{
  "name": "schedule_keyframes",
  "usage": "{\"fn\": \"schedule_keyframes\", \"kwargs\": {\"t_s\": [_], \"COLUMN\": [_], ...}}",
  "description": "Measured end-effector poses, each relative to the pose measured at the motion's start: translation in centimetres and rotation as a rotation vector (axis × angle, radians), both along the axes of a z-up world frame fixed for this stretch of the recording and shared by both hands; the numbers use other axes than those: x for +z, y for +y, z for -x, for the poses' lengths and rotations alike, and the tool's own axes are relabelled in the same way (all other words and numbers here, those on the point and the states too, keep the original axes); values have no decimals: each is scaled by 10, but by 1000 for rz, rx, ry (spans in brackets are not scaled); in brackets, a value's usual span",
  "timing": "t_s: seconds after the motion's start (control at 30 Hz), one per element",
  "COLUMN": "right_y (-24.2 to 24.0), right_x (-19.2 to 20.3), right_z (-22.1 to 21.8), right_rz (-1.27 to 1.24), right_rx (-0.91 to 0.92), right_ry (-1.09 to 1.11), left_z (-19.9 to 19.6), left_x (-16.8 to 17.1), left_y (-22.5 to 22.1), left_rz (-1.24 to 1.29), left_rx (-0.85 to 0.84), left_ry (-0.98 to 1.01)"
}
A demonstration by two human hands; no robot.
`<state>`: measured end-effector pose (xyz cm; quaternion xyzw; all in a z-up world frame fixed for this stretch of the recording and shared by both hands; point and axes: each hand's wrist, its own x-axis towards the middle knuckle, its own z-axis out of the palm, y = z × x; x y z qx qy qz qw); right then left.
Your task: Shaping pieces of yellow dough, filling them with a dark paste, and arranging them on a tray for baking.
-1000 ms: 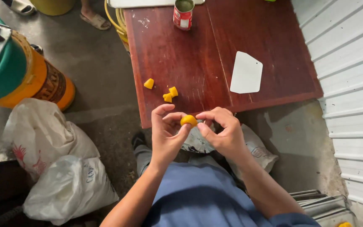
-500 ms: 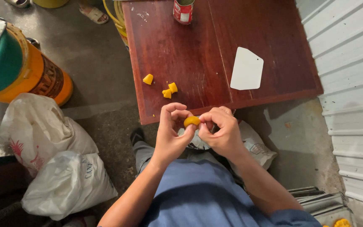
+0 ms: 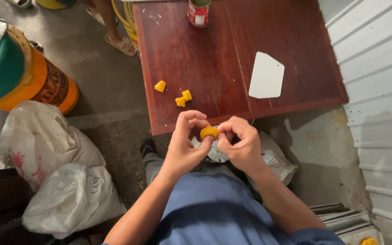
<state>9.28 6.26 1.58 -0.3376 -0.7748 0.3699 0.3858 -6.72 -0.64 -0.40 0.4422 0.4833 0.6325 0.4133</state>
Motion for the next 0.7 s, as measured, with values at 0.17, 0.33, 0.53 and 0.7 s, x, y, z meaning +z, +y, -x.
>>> {"fn": "schedule_keyframes", "kwargs": {"t_s": [0.17, 0.33, 0.53, 0.7], "right_y": [-1, 0, -4, -4], "right_x": [20, 9, 5, 14], "right_z": [-3, -6, -6, -9], "right_rz": [158, 129, 90, 134], "right_rx": [57, 48, 26, 68], "right_ry": [28, -26, -14, 31], "left_z": [7, 11, 5, 10], "left_x": [5, 20, 15, 23], "left_y": [-4, -3, -6, -9], "left_rz": [2, 55, 42, 46], "left_rx": [-36, -76, -71, -83], "left_ry": [4, 124, 1, 6]}}
